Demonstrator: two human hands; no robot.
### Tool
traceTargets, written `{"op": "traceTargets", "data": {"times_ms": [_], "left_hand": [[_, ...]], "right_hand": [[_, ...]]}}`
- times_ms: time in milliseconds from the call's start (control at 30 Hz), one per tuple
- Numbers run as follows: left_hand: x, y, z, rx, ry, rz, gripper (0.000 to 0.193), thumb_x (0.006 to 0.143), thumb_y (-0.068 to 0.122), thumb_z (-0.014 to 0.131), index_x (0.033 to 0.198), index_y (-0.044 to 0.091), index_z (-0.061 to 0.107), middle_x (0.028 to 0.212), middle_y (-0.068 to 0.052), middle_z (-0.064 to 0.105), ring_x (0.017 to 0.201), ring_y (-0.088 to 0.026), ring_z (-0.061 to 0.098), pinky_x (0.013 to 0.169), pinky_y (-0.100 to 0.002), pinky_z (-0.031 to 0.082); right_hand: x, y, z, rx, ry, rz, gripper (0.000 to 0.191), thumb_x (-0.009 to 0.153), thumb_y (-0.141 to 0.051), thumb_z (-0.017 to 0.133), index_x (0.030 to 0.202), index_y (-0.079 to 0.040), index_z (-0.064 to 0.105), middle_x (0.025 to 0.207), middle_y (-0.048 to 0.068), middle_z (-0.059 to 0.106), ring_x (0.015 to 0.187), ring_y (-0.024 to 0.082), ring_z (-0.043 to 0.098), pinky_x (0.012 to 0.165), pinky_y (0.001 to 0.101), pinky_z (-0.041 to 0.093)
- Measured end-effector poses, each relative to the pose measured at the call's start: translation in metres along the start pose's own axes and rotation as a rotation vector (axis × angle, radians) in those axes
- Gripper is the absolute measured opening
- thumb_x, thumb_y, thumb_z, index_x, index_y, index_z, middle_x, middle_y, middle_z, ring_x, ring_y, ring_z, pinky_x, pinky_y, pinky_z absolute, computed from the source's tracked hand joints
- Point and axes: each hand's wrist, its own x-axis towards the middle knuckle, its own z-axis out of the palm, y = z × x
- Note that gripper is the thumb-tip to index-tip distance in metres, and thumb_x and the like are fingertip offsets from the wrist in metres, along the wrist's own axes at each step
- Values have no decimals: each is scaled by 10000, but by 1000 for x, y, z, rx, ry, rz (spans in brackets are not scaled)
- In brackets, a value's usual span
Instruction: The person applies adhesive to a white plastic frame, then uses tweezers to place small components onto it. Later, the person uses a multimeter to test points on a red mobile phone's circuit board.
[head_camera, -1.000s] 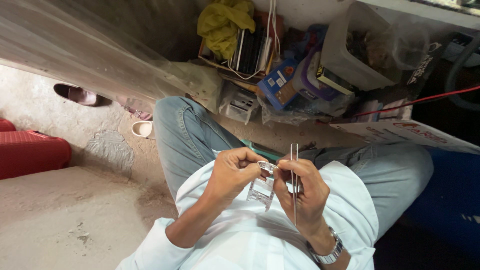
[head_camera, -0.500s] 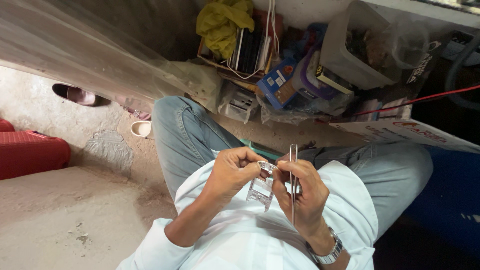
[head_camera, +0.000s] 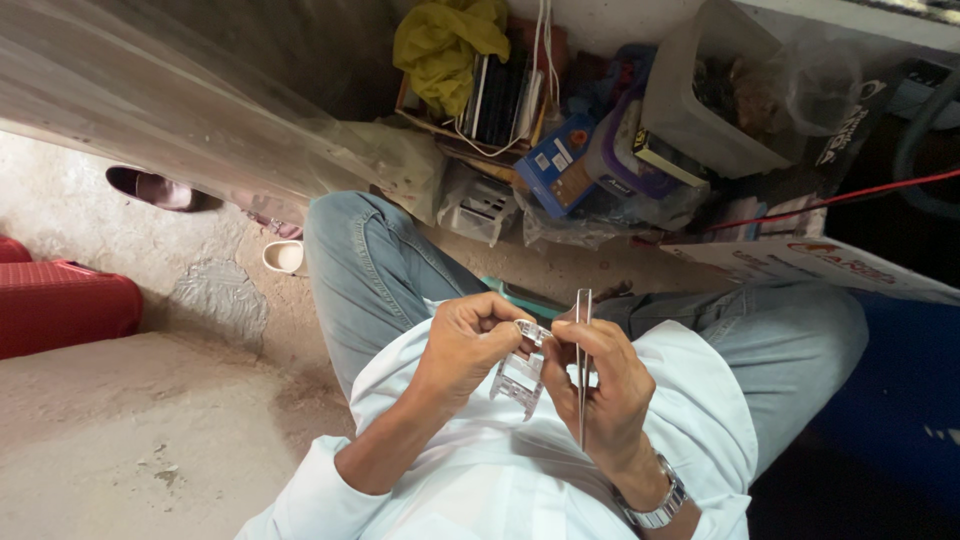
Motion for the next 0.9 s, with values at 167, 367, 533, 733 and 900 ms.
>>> {"op": "traceTargets", "data": {"times_ms": [167, 367, 533, 733, 900], "left_hand": [[-10, 20, 2, 100, -30, -92, 207, 927, 3, 603, 1073, -79, 726, 941, -88, 767, 858, -106, 712, 808, -248, 588], [-17, 36, 8, 140, -48, -96, 239, 938, 19, 597, 1103, -85, 734, 961, -99, 776, 864, -118, 717, 805, -252, 586], [-16, 38, 10, 163, -37, -104, 233, 933, 19, 603, 1096, -82, 736, 958, -106, 777, 859, -117, 724, 792, -252, 594], [-13, 28, 4, 123, -18, -104, 205, 937, 19, 631, 1079, -92, 728, 944, -119, 770, 838, -126, 727, 786, -255, 604], [-8, 10, 0, 49, -12, -48, 178, 950, 15, 642, 1069, -102, 704, 929, -127, 771, 823, -130, 729, 779, -256, 609]], "right_hand": [[1, 2, 1, 72, 48, 119, 253, 903, 40, 747, 1125, 1, 630, 1028, 100, 690, 857, 114, 728, 713, 229, 610], [-3, 4, 2, 228, 49, 235, 241, 926, 31, 727, 1146, 11, 632, 998, 83, 700, 820, 86, 708, 660, 203, 589], [-3, 5, 2, 221, 45, 235, 242, 921, 32, 730, 1144, 6, 638, 990, 78, 705, 788, 79, 701, 631, 197, 580], [-1, 2, 2, 120, 46, 161, 242, 913, 25, 741, 1130, 3, 639, 1007, 83, 693, 840, 100, 717, 694, 216, 600], [1, 0, 3, 52, 48, 85, 250, 888, 22, 768, 1098, -4, 637, 1018, 92, 692, 833, 112, 718, 710, 221, 595]]}}
